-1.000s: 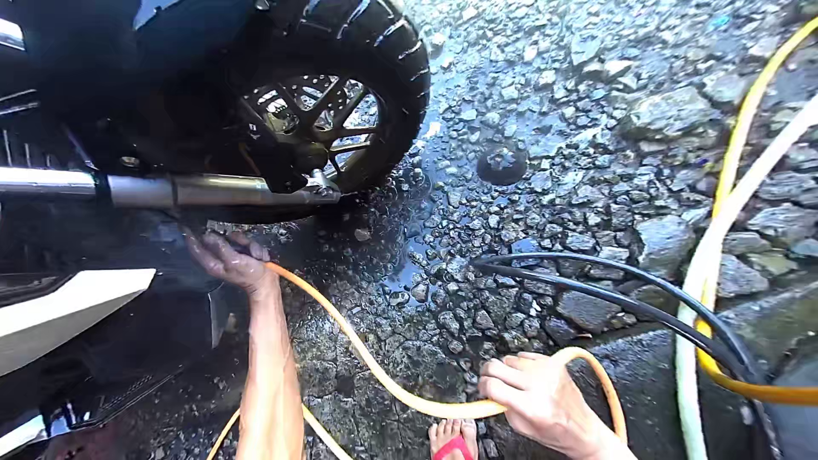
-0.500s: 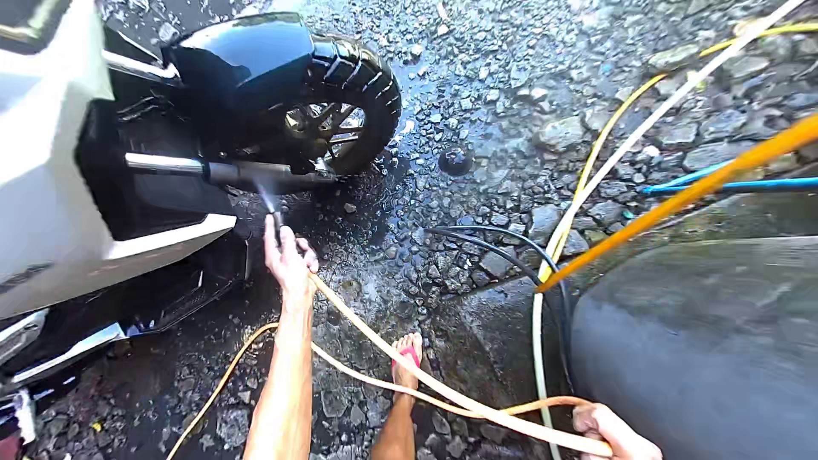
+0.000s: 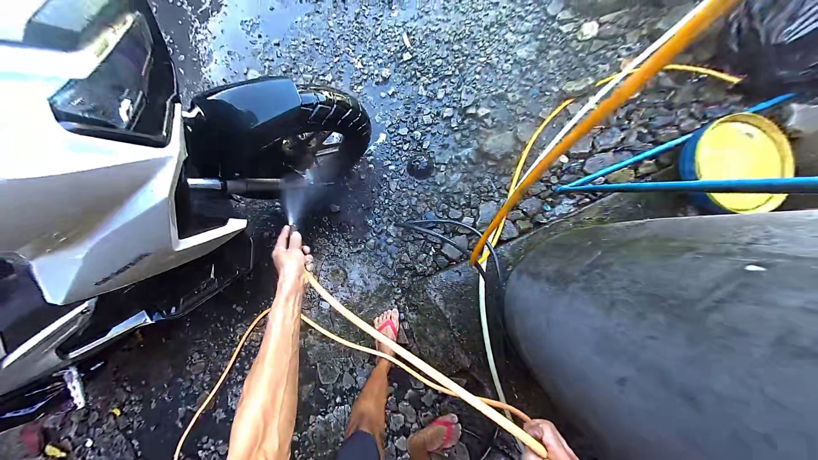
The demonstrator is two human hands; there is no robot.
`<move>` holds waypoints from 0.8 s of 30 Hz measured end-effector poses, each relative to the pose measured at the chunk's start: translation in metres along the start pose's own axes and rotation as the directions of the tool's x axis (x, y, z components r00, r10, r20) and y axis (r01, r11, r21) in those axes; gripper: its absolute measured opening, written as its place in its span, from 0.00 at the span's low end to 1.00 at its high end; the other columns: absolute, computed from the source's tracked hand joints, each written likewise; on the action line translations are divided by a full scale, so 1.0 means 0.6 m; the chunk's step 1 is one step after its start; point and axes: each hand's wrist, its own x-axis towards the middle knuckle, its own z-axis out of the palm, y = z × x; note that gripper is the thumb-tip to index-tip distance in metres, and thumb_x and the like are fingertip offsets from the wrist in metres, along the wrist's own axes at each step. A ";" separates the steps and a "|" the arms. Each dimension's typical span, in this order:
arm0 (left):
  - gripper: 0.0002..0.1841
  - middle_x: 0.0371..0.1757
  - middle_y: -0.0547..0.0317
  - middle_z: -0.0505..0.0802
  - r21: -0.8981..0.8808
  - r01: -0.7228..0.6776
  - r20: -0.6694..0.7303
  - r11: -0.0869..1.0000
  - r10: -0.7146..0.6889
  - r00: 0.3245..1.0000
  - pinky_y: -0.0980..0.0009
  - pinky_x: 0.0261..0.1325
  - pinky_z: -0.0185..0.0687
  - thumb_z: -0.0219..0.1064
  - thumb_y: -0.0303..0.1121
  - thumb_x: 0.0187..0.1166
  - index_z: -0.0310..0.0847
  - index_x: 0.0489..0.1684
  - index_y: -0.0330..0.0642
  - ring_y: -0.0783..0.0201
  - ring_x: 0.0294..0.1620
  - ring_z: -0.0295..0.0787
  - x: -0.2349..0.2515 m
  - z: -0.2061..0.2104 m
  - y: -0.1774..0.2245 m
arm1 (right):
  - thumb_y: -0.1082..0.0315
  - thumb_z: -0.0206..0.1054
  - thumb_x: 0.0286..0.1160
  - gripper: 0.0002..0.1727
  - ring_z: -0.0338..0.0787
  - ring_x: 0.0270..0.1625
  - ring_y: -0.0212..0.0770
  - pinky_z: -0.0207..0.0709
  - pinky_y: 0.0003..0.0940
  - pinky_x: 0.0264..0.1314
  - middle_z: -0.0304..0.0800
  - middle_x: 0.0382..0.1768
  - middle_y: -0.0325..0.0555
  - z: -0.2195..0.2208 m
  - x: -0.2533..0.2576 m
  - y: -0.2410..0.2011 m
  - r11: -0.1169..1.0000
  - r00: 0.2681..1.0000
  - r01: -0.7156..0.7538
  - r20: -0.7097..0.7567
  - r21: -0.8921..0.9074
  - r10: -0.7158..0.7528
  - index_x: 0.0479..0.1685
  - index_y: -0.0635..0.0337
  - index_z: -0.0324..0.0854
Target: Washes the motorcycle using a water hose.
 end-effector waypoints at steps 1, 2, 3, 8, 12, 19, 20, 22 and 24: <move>0.26 0.31 0.60 0.79 -0.027 -0.014 -0.036 1.000 0.013 0.999 0.75 0.13 0.66 0.55 0.45 0.93 0.60 0.90 0.62 0.71 0.13 0.67 -0.005 -0.006 0.010 | 0.82 0.60 0.53 0.03 0.91 0.35 0.48 0.83 0.38 0.42 0.88 0.28 0.59 -0.002 -0.008 -0.010 1.000 1.000 -0.010 -0.001 0.005 0.010 0.20 0.71 0.78; 0.26 0.32 0.60 0.79 -0.058 -0.018 -0.075 0.998 0.013 0.997 0.75 0.14 0.66 0.54 0.45 0.93 0.60 0.90 0.63 0.70 0.13 0.68 -0.011 -0.011 0.018 | 0.82 0.60 0.53 0.03 0.91 0.35 0.47 0.83 0.38 0.43 0.88 0.28 0.58 -0.004 -0.013 -0.020 1.000 1.000 -0.019 -0.022 0.010 0.019 0.19 0.71 0.78; 0.26 0.33 0.59 0.80 -0.082 -0.016 -0.101 0.997 0.008 0.995 0.75 0.14 0.66 0.54 0.46 0.93 0.59 0.90 0.64 0.70 0.13 0.68 -0.017 -0.016 0.025 | 0.82 0.60 0.53 0.04 0.90 0.34 0.45 0.83 0.35 0.42 0.88 0.27 0.57 -0.006 -0.015 -0.028 0.999 0.998 -0.030 -0.057 0.017 0.031 0.18 0.71 0.78; 0.22 0.30 0.64 0.78 -0.181 -0.022 -0.038 0.983 0.015 0.999 0.79 0.11 0.61 0.53 0.47 0.93 0.65 0.84 0.67 0.73 0.11 0.65 -0.050 -0.047 0.095 | 0.81 0.60 0.51 0.04 0.90 0.34 0.41 0.82 0.30 0.43 0.88 0.25 0.55 -0.026 -0.023 -0.056 0.997 0.992 -0.041 -0.113 0.070 0.049 0.16 0.69 0.77; 0.22 0.28 0.65 0.76 -0.189 -0.013 -0.013 0.982 0.010 1.000 0.79 0.11 0.60 0.51 0.47 0.94 0.62 0.86 0.66 0.74 0.11 0.64 -0.079 -0.039 0.128 | 0.82 0.59 0.50 0.04 0.89 0.33 0.39 0.81 0.28 0.42 0.87 0.24 0.54 -0.039 -0.036 -0.078 0.992 0.975 -0.098 -0.191 0.079 0.112 0.15 0.70 0.76; 0.21 0.28 0.64 0.76 -0.257 0.013 -0.001 0.966 -0.014 1.000 0.80 0.09 0.59 0.52 0.46 0.93 0.63 0.83 0.67 0.73 0.10 0.63 -0.107 -0.043 0.158 | 0.82 0.60 0.52 0.04 0.89 0.32 0.41 0.81 0.33 0.41 0.87 0.25 0.54 -0.046 -0.080 -0.104 0.973 0.959 -0.211 -0.173 0.093 0.225 0.18 0.71 0.78; 0.21 0.28 0.64 0.76 -0.283 0.032 0.000 0.959 -0.034 0.999 0.80 0.09 0.59 0.52 0.46 0.93 0.62 0.83 0.65 0.73 0.10 0.63 -0.108 -0.035 0.155 | 0.82 0.60 0.51 0.04 0.89 0.32 0.40 0.81 0.33 0.41 0.88 0.25 0.55 -0.045 -0.079 -0.103 0.967 0.950 -0.232 -0.190 0.103 0.248 0.19 0.71 0.79; 0.20 0.27 0.65 0.76 -0.340 0.042 0.058 0.939 -0.024 0.998 0.81 0.09 0.59 0.49 0.45 0.94 0.62 0.83 0.66 0.74 0.10 0.63 -0.111 0.000 0.161 | 0.83 0.59 0.51 0.04 0.89 0.33 0.38 0.81 0.30 0.42 0.88 0.26 0.54 -0.047 -0.076 -0.089 0.961 0.942 -0.251 -0.199 0.114 0.270 0.19 0.72 0.79; 0.18 0.26 0.66 0.75 -0.411 0.035 0.092 0.911 0.003 0.996 0.81 0.10 0.59 0.49 0.44 0.94 0.63 0.80 0.66 0.74 0.10 0.63 -0.121 0.048 0.173 | 0.82 0.59 0.53 0.05 0.88 0.32 0.37 0.80 0.29 0.41 0.88 0.25 0.53 -0.050 -0.076 -0.072 0.961 0.943 -0.253 -0.194 0.109 0.270 0.20 0.72 0.80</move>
